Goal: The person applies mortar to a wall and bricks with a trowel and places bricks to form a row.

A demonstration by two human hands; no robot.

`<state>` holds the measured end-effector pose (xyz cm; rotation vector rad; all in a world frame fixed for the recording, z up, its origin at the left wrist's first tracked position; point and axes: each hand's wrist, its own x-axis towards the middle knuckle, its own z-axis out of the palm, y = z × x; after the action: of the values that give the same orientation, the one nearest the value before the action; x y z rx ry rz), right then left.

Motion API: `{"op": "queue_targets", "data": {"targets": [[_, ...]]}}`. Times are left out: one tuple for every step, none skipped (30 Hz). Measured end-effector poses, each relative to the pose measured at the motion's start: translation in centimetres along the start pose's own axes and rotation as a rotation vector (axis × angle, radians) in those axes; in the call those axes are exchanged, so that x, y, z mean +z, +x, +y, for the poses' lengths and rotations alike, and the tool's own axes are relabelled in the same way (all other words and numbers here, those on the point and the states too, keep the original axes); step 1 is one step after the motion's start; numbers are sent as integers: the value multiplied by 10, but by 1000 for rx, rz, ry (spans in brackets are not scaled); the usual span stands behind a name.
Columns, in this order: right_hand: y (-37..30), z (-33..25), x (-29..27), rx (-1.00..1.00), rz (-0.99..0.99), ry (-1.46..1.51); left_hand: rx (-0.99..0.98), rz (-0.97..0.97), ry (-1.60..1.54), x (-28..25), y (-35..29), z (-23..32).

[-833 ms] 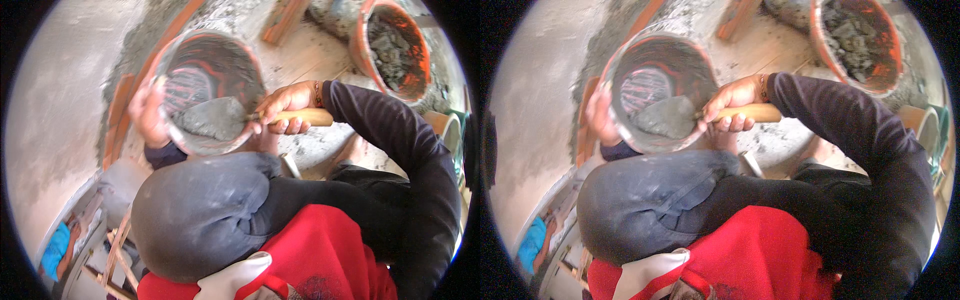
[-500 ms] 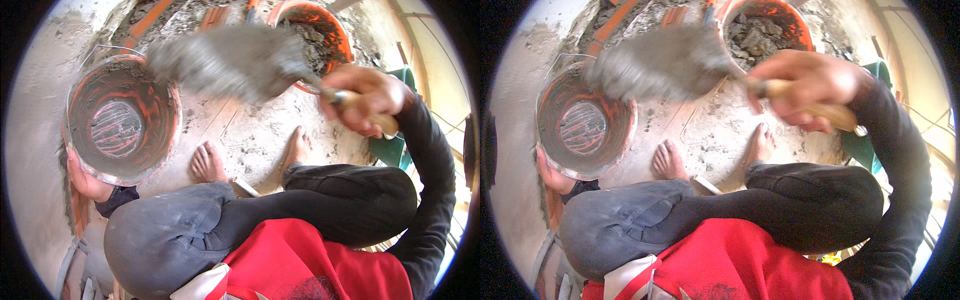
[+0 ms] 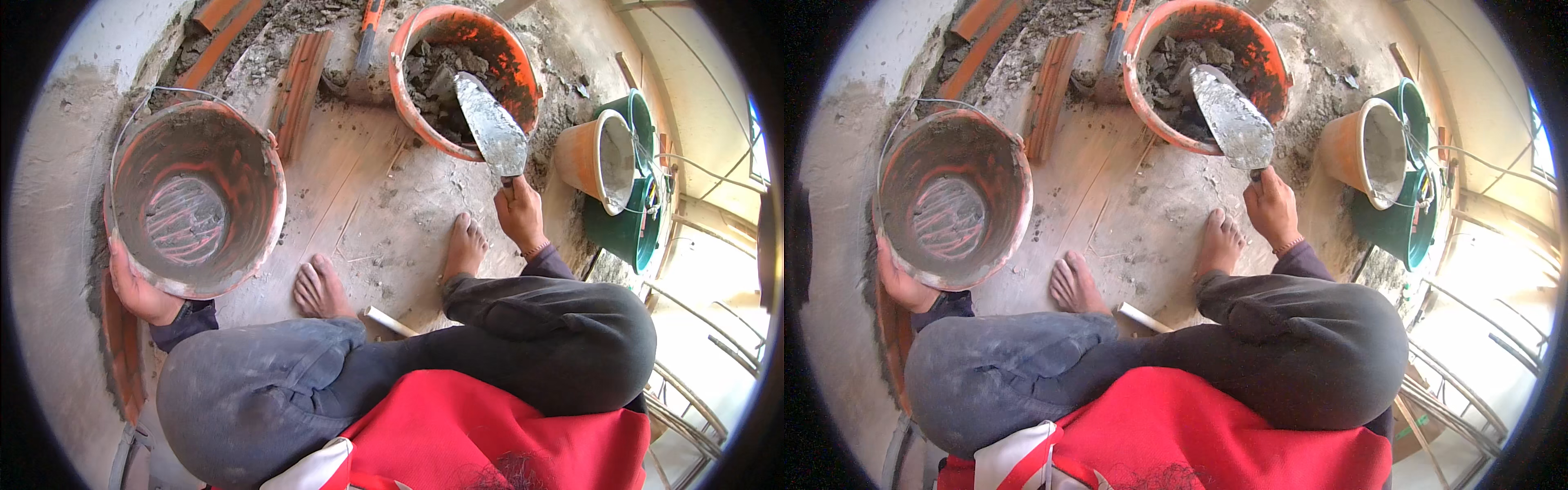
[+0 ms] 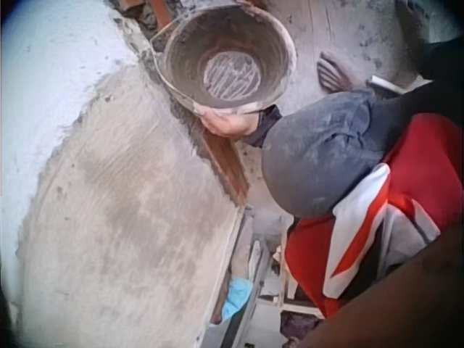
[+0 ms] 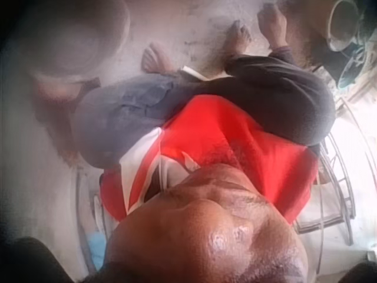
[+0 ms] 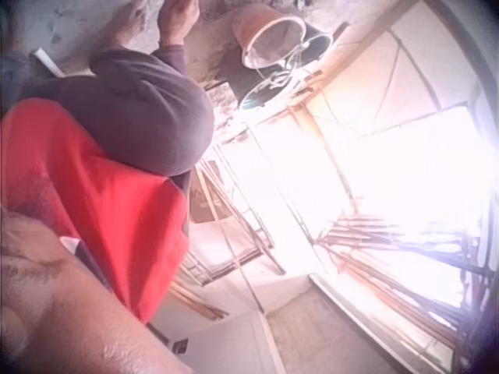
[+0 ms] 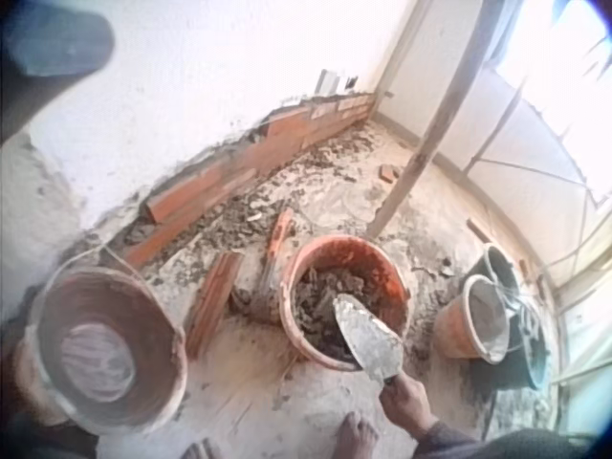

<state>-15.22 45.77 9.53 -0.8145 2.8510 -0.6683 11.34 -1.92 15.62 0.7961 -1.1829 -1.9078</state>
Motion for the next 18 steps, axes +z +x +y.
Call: {"op": "queue_targets", "data": {"targets": [[-4,3,4,-3,29,-16,-12,-4,-2,2,0,0],[-7,7,5,-6,57,-33,-24,-8,-4,3,0,1],[-11,12,6,-12,86,-59,-38,-9,-17,2,1,-3],[-18,17,5,-20,104,-94,-30,-6,-14,2,2,-4],[-32,33,6,4,89,-127,-23,-1,-13,3,4,-6],[-48,53,13,18,67,-153,-11,15,-5,0,3,-5],[-58,63,10,28,43,-178,9,13,-10,3,0,-4],[-71,71,3,142,-51,-129,29,16,-16,9,-3,-3],[-79,76,-1,240,-163,-69,60,37,-6,4,-6,3],[-89,81,31,392,-130,67,98,21,66,-16,-3,8],[-105,90,44,559,-51,134,83,38,-23,-6,0,-9],[-112,53,111,645,68,-107,276,58,163,-7,6,-12],[-113,33,132,708,146,-171,396,0,319,-5,10,-20],[-112,14,151,769,228,-235,530,-37,459,-2,14,-29],[-97,-13,137,813,248,-71,182,55,17,16,4,-15],[-83,-41,124,858,264,89,200,57,58,6,1,-15],[-50,-69,84,782,222,129,213,53,74,-4,1,-16],[-15,-90,38,641,124,134,238,61,99,0,0,-13]]}}
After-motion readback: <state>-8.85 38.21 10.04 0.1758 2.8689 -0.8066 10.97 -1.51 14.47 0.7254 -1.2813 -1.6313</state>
